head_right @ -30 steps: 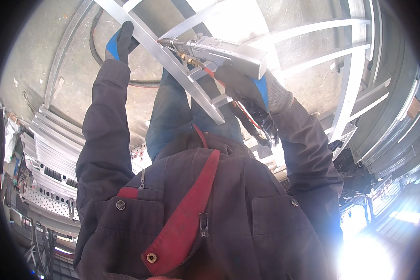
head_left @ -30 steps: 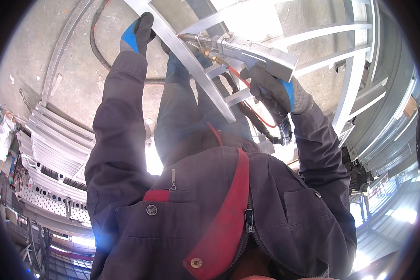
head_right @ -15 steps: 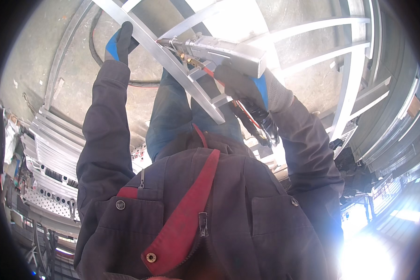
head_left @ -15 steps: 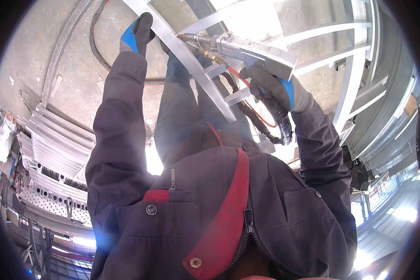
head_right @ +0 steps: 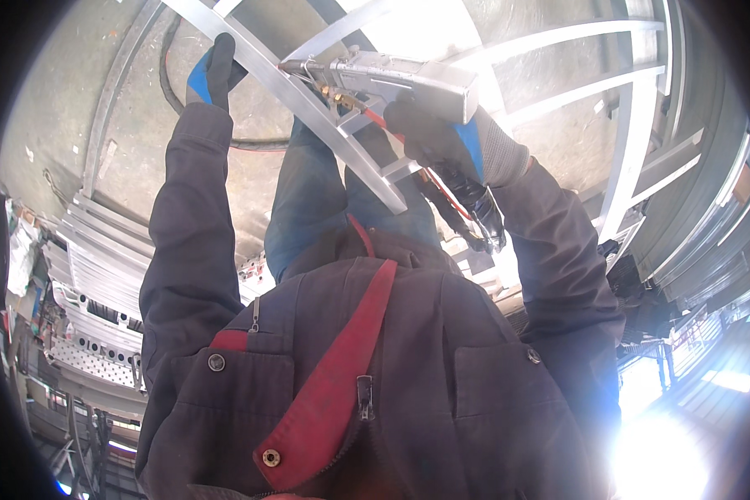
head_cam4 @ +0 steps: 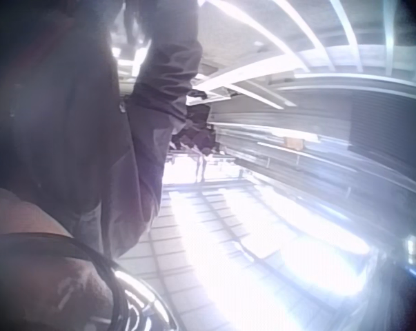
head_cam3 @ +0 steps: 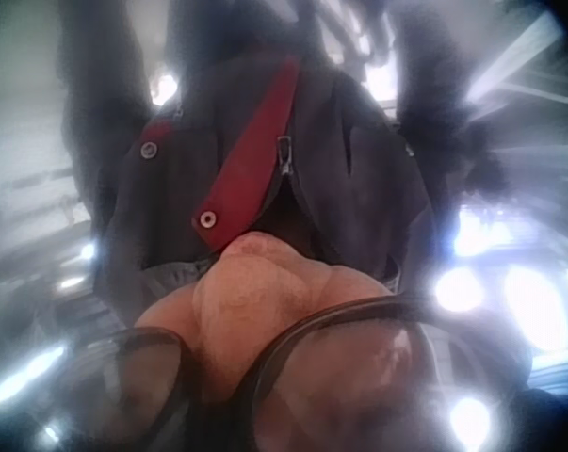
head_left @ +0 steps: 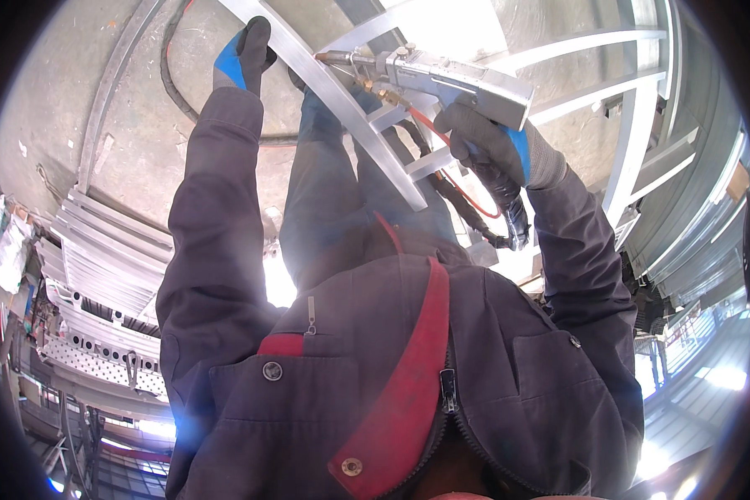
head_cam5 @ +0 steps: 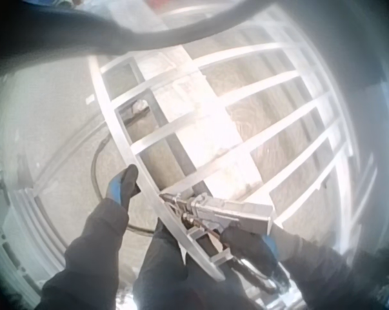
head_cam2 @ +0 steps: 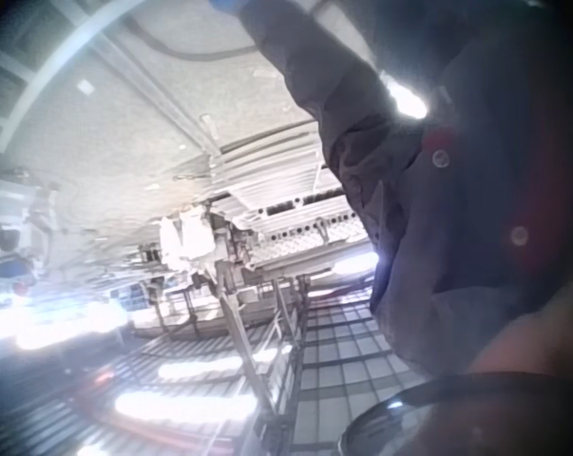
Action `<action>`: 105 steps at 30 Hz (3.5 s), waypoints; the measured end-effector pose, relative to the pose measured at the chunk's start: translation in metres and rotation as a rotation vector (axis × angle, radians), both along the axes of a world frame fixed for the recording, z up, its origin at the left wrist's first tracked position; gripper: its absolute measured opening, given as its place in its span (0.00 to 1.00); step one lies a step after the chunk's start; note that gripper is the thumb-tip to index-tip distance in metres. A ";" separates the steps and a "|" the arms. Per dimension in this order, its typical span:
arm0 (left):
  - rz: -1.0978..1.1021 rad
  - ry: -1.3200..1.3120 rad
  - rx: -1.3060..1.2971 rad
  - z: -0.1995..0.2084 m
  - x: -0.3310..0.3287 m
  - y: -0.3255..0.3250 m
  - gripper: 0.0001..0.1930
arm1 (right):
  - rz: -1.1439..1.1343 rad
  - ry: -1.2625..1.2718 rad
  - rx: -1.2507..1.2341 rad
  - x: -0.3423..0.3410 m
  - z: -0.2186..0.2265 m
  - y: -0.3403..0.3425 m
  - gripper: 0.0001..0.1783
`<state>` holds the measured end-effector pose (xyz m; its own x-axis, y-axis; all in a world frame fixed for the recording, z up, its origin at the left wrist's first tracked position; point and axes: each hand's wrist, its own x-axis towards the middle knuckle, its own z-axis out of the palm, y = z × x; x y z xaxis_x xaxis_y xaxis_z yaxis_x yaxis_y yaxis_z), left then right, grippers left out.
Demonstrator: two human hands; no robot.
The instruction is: The person welds a metal frame using a handheld welding torch, repeatedly repositioning the frame to access different joints. The person also picks up and places metal bars on the floor during the process.
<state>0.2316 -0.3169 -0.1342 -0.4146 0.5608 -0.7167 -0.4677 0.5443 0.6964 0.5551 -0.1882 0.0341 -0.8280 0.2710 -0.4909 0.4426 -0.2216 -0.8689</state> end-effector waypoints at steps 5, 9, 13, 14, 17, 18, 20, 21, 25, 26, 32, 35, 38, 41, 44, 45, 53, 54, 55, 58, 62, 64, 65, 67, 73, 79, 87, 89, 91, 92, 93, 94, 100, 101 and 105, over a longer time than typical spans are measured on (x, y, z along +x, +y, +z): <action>0.024 0.001 0.008 -0.002 0.001 -0.001 0.32 | 0.051 0.155 0.209 -0.001 -0.006 0.000 0.12; 0.036 0.004 0.013 -0.003 0.001 0.000 0.33 | 0.085 0.161 0.241 0.003 -0.009 0.000 0.15; 0.023 -0.003 0.018 0.002 0.002 0.001 0.34 | -0.003 0.071 0.088 0.009 -0.011 -0.003 0.16; 0.031 0.000 0.023 0.004 0.003 0.001 0.35 | -0.019 0.055 0.073 0.010 -0.011 -0.004 0.16; 0.018 0.004 0.037 0.011 0.005 0.003 0.36 | 0.048 0.128 0.173 0.011 -0.013 -0.004 0.16; 0.014 0.004 0.036 0.013 0.005 0.004 0.37 | 0.049 0.130 0.186 0.011 -0.014 -0.004 0.16; -0.032 0.048 0.011 0.015 0.006 0.005 0.39 | 0.051 0.134 0.213 0.011 -0.014 -0.003 0.16; -0.052 0.070 -0.003 0.016 0.007 0.005 0.40 | 0.061 0.128 0.235 0.011 -0.013 -0.002 0.16; -0.031 0.067 -0.025 0.014 0.007 0.007 0.40 | 0.137 0.149 0.357 0.011 -0.012 0.002 0.15; -0.030 0.067 -0.024 0.013 0.006 0.007 0.40 | 0.166 0.154 0.403 0.011 -0.011 0.003 0.14; -0.029 0.051 -0.008 0.007 0.004 0.005 0.39 | -0.016 0.065 -0.018 0.016 -0.010 0.002 0.12; -0.025 0.065 -0.001 0.007 0.004 0.005 0.40 | 0.079 0.062 0.125 0.018 -0.011 0.001 0.10; -0.029 0.071 -0.004 0.009 0.005 0.005 0.40 | 0.215 0.135 0.451 0.017 -0.012 0.001 0.10; -0.033 0.074 -0.004 0.011 0.006 0.006 0.42 | 0.190 0.170 0.409 0.015 -0.012 0.002 0.10; 0.008 0.045 -0.041 0.012 0.005 0.008 0.36 | 0.132 0.089 0.261 0.019 -0.007 0.001 0.12; 0.028 0.029 -0.049 0.012 0.005 0.009 0.33 | 0.022 -0.019 0.074 0.022 -0.006 0.000 0.12; -0.027 0.041 -0.003 0.000 0.002 0.001 0.36 | -0.301 -0.262 -0.403 0.075 0.010 -0.029 0.20; -0.016 0.045 -0.004 -0.002 0.001 0.000 0.36 | -0.309 -0.314 -0.431 0.081 0.012 -0.034 0.20; -0.011 0.043 -0.004 -0.003 0.001 0.000 0.36 | -0.274 -0.275 -0.384 0.086 0.014 -0.038 0.21; -0.023 0.029 0.008 -0.003 -0.001 0.001 0.37 | -0.304 -0.249 -0.370 0.098 0.020 -0.050 0.21; -0.065 0.014 0.002 0.006 0.011 -0.001 0.42 | -0.276 -0.355 -0.406 0.108 0.018 -0.057 0.18; -0.125 0.018 -0.010 0.009 0.023 -0.001 0.42 | -0.217 -0.321 -0.342 0.113 0.013 -0.060 0.17; -0.161 0.018 -0.012 0.010 0.028 -0.003 0.42 | -0.207 -0.276 -0.290 0.115 0.010 -0.061 0.17; -0.115 0.022 -0.005 0.011 0.034 -0.001 0.42 | -0.199 -0.232 -0.244 0.119 0.004 -0.063 0.16; -0.105 0.008 0.011 0.010 0.031 -0.001 0.41 | -0.185 -0.168 -0.234 0.120 -0.005 -0.063 0.16; -0.095 0.031 0.027 0.010 0.031 -0.003 0.40 | -0.112 -0.209 -0.191 0.117 -0.006 -0.063 0.16; -0.090 0.026 0.038 0.007 0.030 -0.004 0.40 | -0.179 -0.208 -0.247 0.118 -0.009 -0.067 0.16; -0.087 0.022 0.042 0.007 0.029 -0.004 0.40 | -0.150 -0.173 -0.151 0.118 -0.008 -0.066 0.16; -0.099 0.019 0.039 0.007 0.029 -0.004 0.40 | -0.184 -0.204 -0.203 0.118 -0.006 -0.067 0.15; -0.111 0.017 0.034 0.007 0.030 -0.004 0.40 | -0.218 -0.240 -0.268 0.119 -0.006 -0.068 0.15; -0.123 0.015 0.030 0.007 0.030 -0.004 0.41 | -0.255 -0.245 -0.330 0.120 -0.007 -0.069 0.14; -0.119 0.018 0.029 0.008 0.031 -0.004 0.41 | -0.236 -0.236 -0.250 0.121 -0.009 -0.070 0.14; -0.108 0.008 -0.002 0.009 0.032 -0.002 0.40 | -0.168 -0.361 -0.306 0.133 -0.028 -0.063 0.12; -0.118 0.009 0.002 0.009 0.031 -0.003 0.40 | -0.184 -0.287 -0.324 0.135 -0.028 -0.062 0.12; -0.118 0.045 0.010 0.009 0.032 -0.003 0.40 | -0.234 -0.344 -0.349 0.132 -0.020 -0.062 0.13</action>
